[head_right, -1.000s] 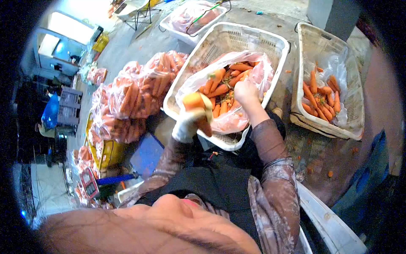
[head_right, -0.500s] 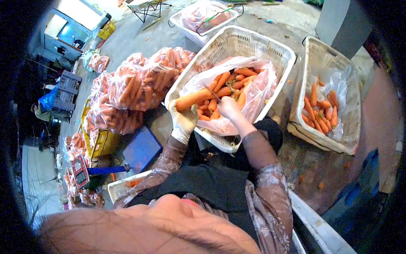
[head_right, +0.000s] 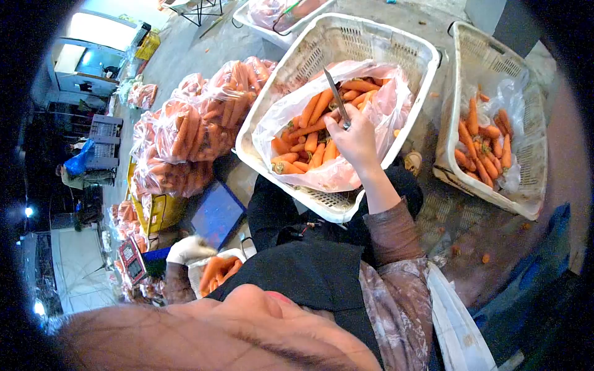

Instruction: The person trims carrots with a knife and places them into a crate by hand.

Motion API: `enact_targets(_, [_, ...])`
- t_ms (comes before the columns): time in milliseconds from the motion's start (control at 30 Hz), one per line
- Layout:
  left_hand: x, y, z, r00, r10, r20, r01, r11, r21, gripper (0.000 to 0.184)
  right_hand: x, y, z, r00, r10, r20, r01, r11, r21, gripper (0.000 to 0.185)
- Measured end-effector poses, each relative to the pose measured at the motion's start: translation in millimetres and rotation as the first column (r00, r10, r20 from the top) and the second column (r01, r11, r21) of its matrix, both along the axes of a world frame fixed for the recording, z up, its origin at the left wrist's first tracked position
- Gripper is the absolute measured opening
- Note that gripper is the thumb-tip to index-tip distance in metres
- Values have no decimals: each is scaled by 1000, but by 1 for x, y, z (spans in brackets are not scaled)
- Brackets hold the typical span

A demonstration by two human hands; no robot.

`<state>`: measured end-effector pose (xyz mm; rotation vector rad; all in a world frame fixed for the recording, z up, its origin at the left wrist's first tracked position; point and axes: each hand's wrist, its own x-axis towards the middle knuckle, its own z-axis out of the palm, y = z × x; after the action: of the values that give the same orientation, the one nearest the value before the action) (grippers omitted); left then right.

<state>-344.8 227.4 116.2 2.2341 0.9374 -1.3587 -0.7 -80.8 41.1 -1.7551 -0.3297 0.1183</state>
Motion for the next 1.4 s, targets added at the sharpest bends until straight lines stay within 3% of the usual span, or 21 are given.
enact_targets(33, [15, -7, -9, 982, 1, 189, 26, 990, -137, 45, 1, 0, 2, 1000, 8, 30, -10, 998, 67, 16])
enact_targets(100, [83, -42, -25, 828, 265, 494, 49, 844, -535, 27, 2, -4, 3, 1000, 13, -15, -12, 997, 75, 16])
enact_targets(133, [126, -65, -27, 777, 442, 448, -19, 729, -684, 27, 3, -8, 5, 999, 12, -33, -9, 997, 82, 16])
enact_targets(167, [169, -74, -41, 821, 357, 445, 18, 763, -646, 27, 4, -13, 5, 999, 6, -49, -2, 996, 89, 16])
enact_targets(200, [205, -77, -84, 684, 243, 688, 254, 804, -537, 30, 7, -15, -6, 998, -23, -59, 30, 991, 130, 14])
enact_targets(233, [246, -88, -113, 567, 145, 811, 324, 866, -381, 34, 9, -20, -6, 997, -44, -63, 52, 990, 130, 14])
enact_targets(267, [288, -102, -123, 619, 29, 785, 301, 914, -271, 38, 9, -25, -4, 995, -56, -77, 68, 984, 164, 13])
enact_targets(300, [331, -95, -163, 588, -207, 782, 387, 921, -48, 53, 10, -29, -4, 994, -64, -89, 81, 977, 199, 12])
enact_targets(400, [410, -100, -218, 530, -466, 708, 239, 884, 403, 62, 14, -36, -3, 984, -70, -162, 115, 950, 290, 11])
enact_targets(567, [432, -97, -263, 628, -520, 579, 209, 829, 519, 61, 17, -47, 12, 951, 44, -306, 89, 910, 405, 10])
enact_targets(667, [432, -85, -258, 616, -326, 717, 145, 942, 304, 60, 19, -50, 14, 942, 90, -323, 71, 888, 455, 10])
enact_targets(733, [427, -75, -244, 601, 139, 787, 26, 981, -194, 60, 19, -49, 10, 949, 110, -297, 62, 856, 514, 11])
enact_targets(800, [413, -69, -215, 571, 647, 506, -129, 679, -722, 59, 20, -50, 11, 932, 134, -336, 75, 838, 541, 10])
enact_targets(867, [391, -70, -182, 540, 828, 151, -162, 279, -947, 59, 17, -48, 16, 923, 123, -366, 123, 804, 581, 9])
enact_targets(967, [342, -93, -160, 547, 827, -128, -74, -105, -992, 59, 18, -49, 9, 898, 156, -411, 133, 794, 593, 9])
enact_targets(1033, [320, -106, -149, 536, 824, -186, -49, -189, -981, 58, 19, -43, 3, 927, 125, -354, 111, 810, 576, 10])
enact_targets(1167, [284, -127, -134, 493, 850, -187, -9, -210, -978, 56, 21, -30, -12, 933, 140, -331, 33, 884, 467, 15])
enact_targets(1233, [274, -132, -131, 489, 855, -172, -2, -197, -980, 56, 19, -20, -15, 996, -15, -91, 35, 975, 221, 20])
enact_targets(1300, [263, -137, -123, 520, 845, -126, 4, -149, -989, 56, 16, -21, -13, 996, 52, -70, -39, 984, 176, 24])
enact_targets(1367, [264, -141, -112, 592, 803, -70, 2, -88, -996, 56, 14, -27, -5, 826, 314, -468, -118, 908, 402, 23])
enact_targets(1400, [272, -143, -102, 620, 783, -52, -1, -66, -998, 56, 13, -26, -4, 890, 235, -390, -11, 867, 498, 25])
